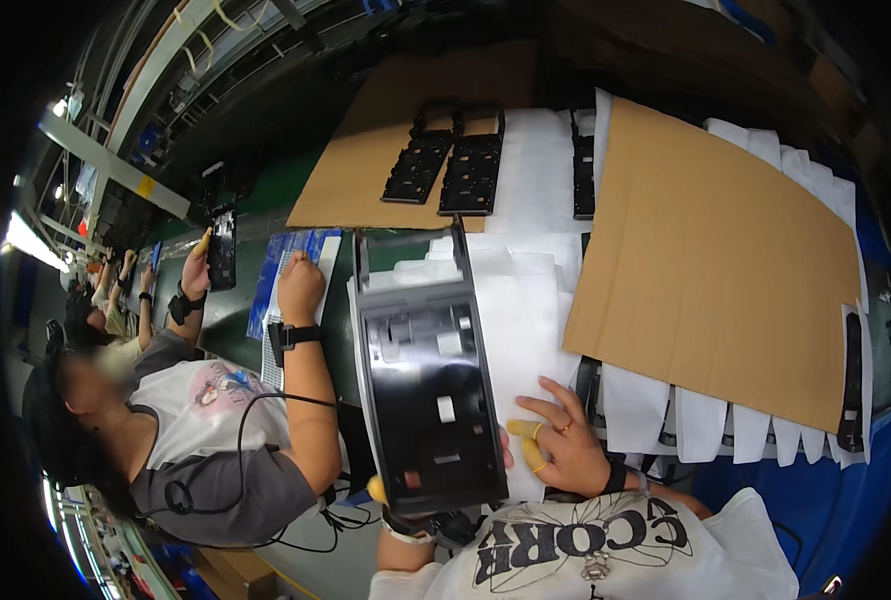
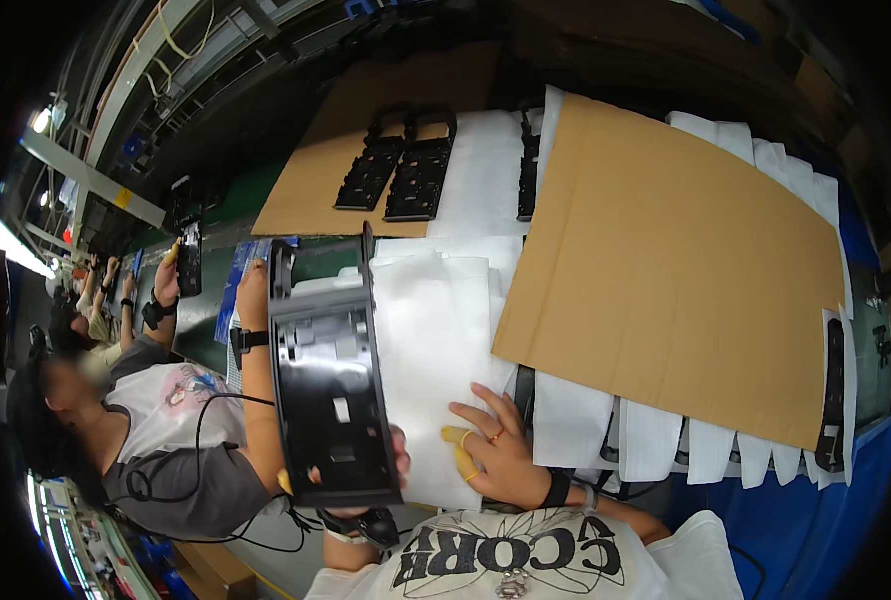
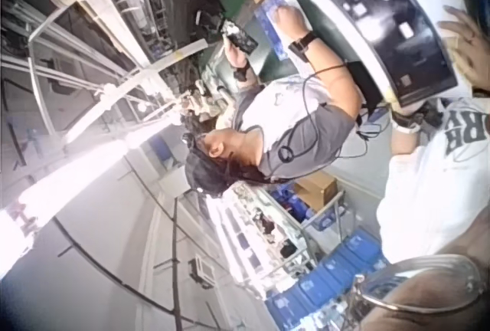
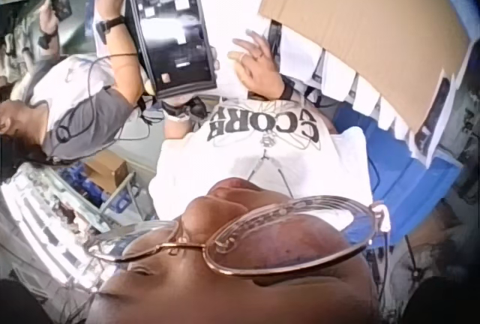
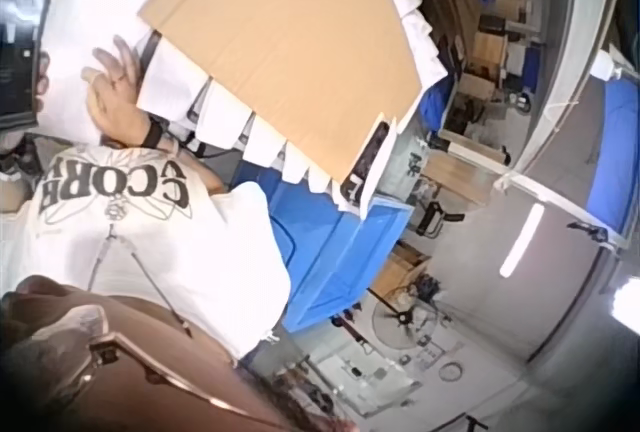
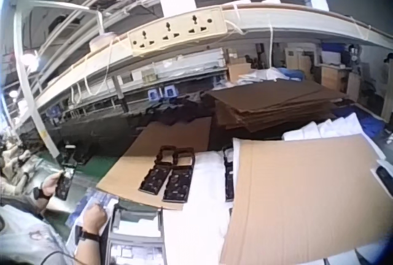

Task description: The worker is assembling electronic components, specifically handling plastic housings and internal parts at a factory workstation.

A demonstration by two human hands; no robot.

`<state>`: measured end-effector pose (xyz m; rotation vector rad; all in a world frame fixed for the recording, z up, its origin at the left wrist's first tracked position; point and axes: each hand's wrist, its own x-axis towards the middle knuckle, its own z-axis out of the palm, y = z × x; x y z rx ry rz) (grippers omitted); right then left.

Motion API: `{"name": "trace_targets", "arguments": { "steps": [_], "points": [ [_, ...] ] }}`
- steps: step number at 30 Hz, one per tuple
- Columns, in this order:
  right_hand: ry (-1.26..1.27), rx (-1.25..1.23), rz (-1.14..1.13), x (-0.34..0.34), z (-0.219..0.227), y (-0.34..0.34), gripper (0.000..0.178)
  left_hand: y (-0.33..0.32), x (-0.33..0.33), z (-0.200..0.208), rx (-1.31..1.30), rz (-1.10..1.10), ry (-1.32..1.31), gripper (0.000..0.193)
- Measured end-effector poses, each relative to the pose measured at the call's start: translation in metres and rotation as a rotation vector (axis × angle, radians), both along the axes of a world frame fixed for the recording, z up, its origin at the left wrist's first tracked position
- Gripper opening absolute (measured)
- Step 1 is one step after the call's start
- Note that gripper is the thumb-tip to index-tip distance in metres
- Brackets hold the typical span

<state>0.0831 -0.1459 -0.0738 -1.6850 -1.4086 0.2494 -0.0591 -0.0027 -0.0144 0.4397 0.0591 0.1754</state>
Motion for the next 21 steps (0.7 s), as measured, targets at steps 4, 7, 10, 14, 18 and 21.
{"name": "trace_targets", "arguments": {
  "steps": [4,7,10,14,18,21],
  "points": [
    [-0.024,-0.009,-0.021,0.003,0.001,0.000,0.014,0.007,0.028,0.053,-0.004,0.270,0.017,0.078],
    [-0.036,-0.005,-0.019,0.001,0.002,0.002,0.013,0.013,0.036,0.060,-0.221,0.400,-0.163,0.081],
    [-0.051,-0.003,-0.028,-0.001,0.002,0.003,0.014,0.020,0.044,0.063,-0.063,0.439,-0.186,0.078],
    [-0.041,-0.009,-0.032,0.001,0.003,0.001,0.014,0.019,0.047,0.063,-0.180,0.421,-0.272,0.069],
    [-0.056,0.005,-0.057,0.000,-0.001,0.002,0.013,0.033,0.048,0.057,0.168,0.344,-0.048,0.062],
    [-0.119,-0.040,-0.013,-0.004,-0.001,0.001,0.021,0.059,0.060,0.072,0.669,0.494,0.355,0.055]
  ]
}}
